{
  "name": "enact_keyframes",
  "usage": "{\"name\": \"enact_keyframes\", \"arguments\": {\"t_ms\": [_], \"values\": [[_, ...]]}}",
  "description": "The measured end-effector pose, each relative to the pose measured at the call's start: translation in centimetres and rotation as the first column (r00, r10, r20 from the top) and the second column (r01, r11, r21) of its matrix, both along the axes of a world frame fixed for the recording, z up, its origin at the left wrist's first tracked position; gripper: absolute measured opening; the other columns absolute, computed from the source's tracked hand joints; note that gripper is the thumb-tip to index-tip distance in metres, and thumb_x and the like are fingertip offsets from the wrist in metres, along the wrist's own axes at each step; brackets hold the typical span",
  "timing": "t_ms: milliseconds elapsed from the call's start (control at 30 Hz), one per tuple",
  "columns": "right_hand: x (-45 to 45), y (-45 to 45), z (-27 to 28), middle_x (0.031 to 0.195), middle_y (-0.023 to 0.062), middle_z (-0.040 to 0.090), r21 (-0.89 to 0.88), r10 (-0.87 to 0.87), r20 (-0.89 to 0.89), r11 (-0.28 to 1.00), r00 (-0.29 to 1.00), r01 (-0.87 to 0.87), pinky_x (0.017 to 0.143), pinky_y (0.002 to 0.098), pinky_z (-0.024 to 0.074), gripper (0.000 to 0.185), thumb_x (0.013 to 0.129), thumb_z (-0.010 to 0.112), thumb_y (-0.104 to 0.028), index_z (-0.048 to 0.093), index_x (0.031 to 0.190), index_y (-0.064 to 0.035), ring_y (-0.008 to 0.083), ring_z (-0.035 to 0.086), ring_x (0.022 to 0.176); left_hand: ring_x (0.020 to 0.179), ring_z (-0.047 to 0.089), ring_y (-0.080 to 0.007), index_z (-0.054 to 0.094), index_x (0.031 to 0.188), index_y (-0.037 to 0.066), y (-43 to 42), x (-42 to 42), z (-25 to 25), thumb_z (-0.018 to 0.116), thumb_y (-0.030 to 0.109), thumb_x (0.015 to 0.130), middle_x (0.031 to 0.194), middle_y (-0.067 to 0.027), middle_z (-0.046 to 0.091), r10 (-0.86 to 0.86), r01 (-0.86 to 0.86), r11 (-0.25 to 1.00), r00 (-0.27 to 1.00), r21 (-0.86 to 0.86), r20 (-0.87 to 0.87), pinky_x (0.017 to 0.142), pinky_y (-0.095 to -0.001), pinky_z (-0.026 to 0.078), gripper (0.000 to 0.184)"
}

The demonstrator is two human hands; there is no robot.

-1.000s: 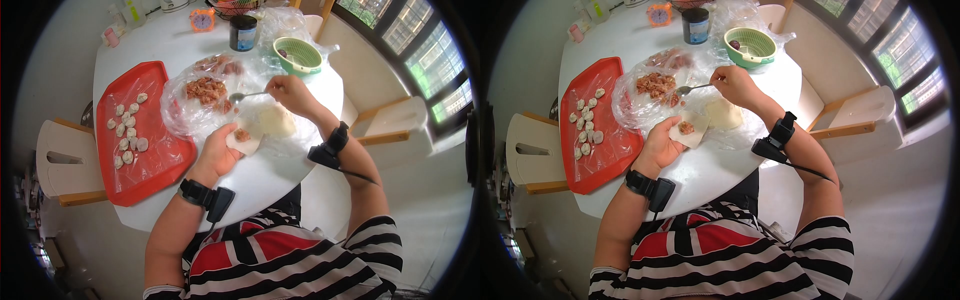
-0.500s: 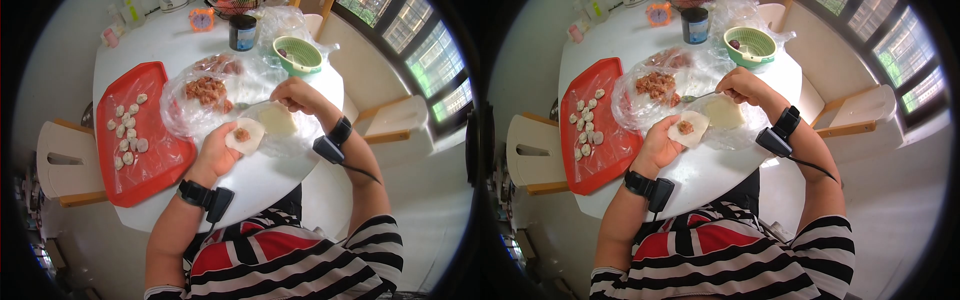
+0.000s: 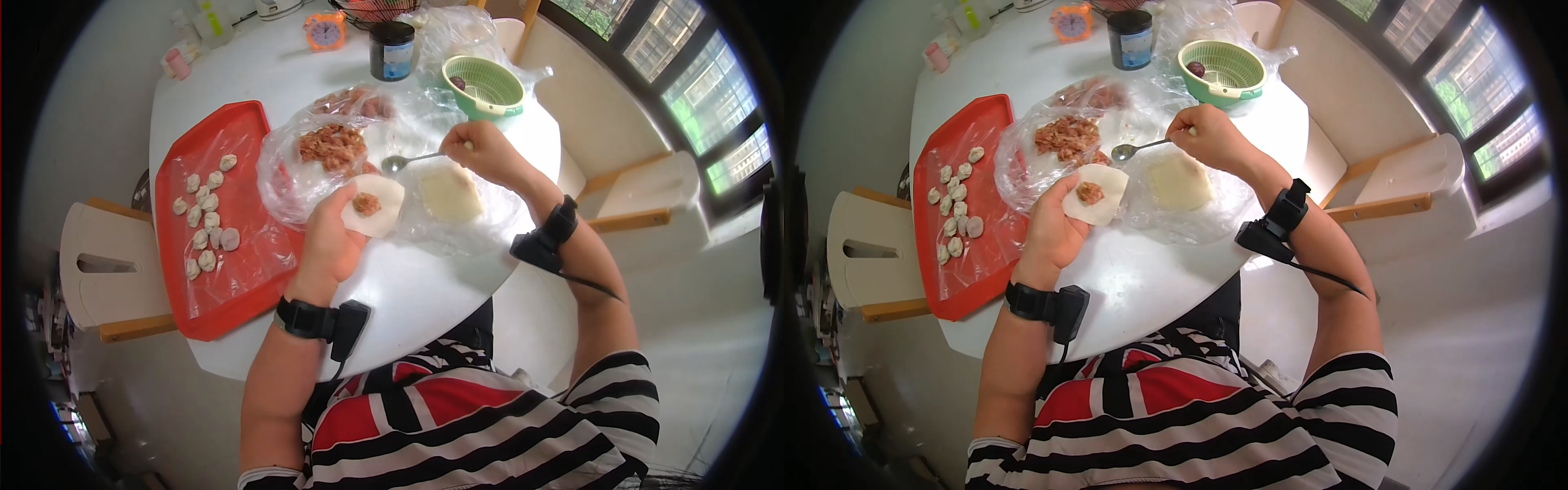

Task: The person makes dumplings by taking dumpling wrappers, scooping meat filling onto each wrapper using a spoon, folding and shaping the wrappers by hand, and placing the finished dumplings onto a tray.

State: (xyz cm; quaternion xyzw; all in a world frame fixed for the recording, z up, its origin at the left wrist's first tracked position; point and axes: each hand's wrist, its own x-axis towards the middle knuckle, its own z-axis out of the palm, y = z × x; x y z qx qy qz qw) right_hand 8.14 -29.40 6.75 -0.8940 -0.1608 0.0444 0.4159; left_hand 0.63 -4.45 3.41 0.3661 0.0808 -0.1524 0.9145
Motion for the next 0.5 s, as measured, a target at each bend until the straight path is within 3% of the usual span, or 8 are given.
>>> {"name": "enact_keyframes", "arguments": {"t_ms": [33, 200, 267, 333, 500], "values": [[0.0, -0.1, -0.2, 0.076, 0.0054, 0.063, -0.062, 0.061, 0.129, 0.997, 0.99, -0.053, 0.056, 0.0255, 0.044, 0.016, 0.086, 0.058, -0.01, 0.066, 0.089, 0.0034, 0.0127, 0.054, 0.06, 0.116, 0.056, -0.0301, 0.043, 0.128, -0.01, 0.2, 0.1, -0.2, 0.044, 0.016, 0.097, 0.127, -0.0204, 0.054, 0.0, 0.0, 1.0, 1.0, -0.001, -0.002, 0.101, -0.0424, 0.046, 0.041], [-1.6, 1.0, 1.7, 0.075, 0.011, 0.064, -0.135, 0.013, 0.133, 0.991, 0.991, 0.005, 0.061, 0.0303, 0.0474, 0.016, 0.086, 0.057, -0.009, 0.066, 0.09, 0.0035, 0.0173, 0.058, 0.063, 0.109, 0.059, -0.0297, 0.048, 0.123, -0.01, -0.3, -0.3, -0.9, 0.048, 0.013, 0.095, 0.121, -0.019, 0.057, -0.153, 0.164, 0.985, 0.975, 0.055, -0.164, 0.093, -0.044, 0.051, 0.036], [-1.6, 1.3, 1.7, 0.074, 0.0128, 0.064, -0.125, 0.009, 0.132, 0.992, 0.991, 0.008, 0.061, 0.0311, 0.0476, 0.015, 0.086, 0.057, -0.009, 0.066, 0.091, 0.0027, 0.0184, 0.059, 0.063, 0.109, 0.06, -0.0298, 0.048, 0.122, -0.01, -0.8, -0.5, -1.2, 0.048, 0.013, 0.095, 0.12, -0.0191, 0.057, -0.17, 0.179, 0.982, 0.974, 0.054, -0.149, 0.093, -0.0448, 0.051, 0.036], [-1.4, 1.5, 1.3, 0.073, 0.0149, 0.064, -0.138, 0.098, 0.277, 0.989, 0.956, -0.061, 0.061, 0.0321, 0.0478, 0.014, 0.085, 0.057, -0.007, 0.067, 0.09, 0.0018, 0.0217, 0.06, 0.063, 0.109, 0.06, -0.0299, 0.048, 0.121, -0.01, -0.8, -0.6, -1.2, 0.048, 0.013, 0.095, 0.12, -0.0191, 0.057, -0.186, 0.195, 0.979, 0.973, 0.055, -0.135, 0.092, -0.0455, 0.051, 0.035], [-1.8, 2.4, 2.6, 0.073, 0.0159, 0.065, -0.23, 0.112, 0.209, 0.971, 0.971, -0.062, 0.062, 0.0324, 0.0484, 0.015, 0.082, 0.058, -0.008, 0.067, 0.09, 0.0017, 0.0247, 0.061, 0.065, 0.114, 0.057, -0.0327, 0.044, 0.125, -0.011, -0.7, -0.4, -1.5, 0.049, 0.012, 0.095, 0.124, -0.021, 0.054, -0.208, 0.212, 0.977, 0.967, 0.013, -0.147, 0.098, -0.0477, 0.048, 0.038]]}}
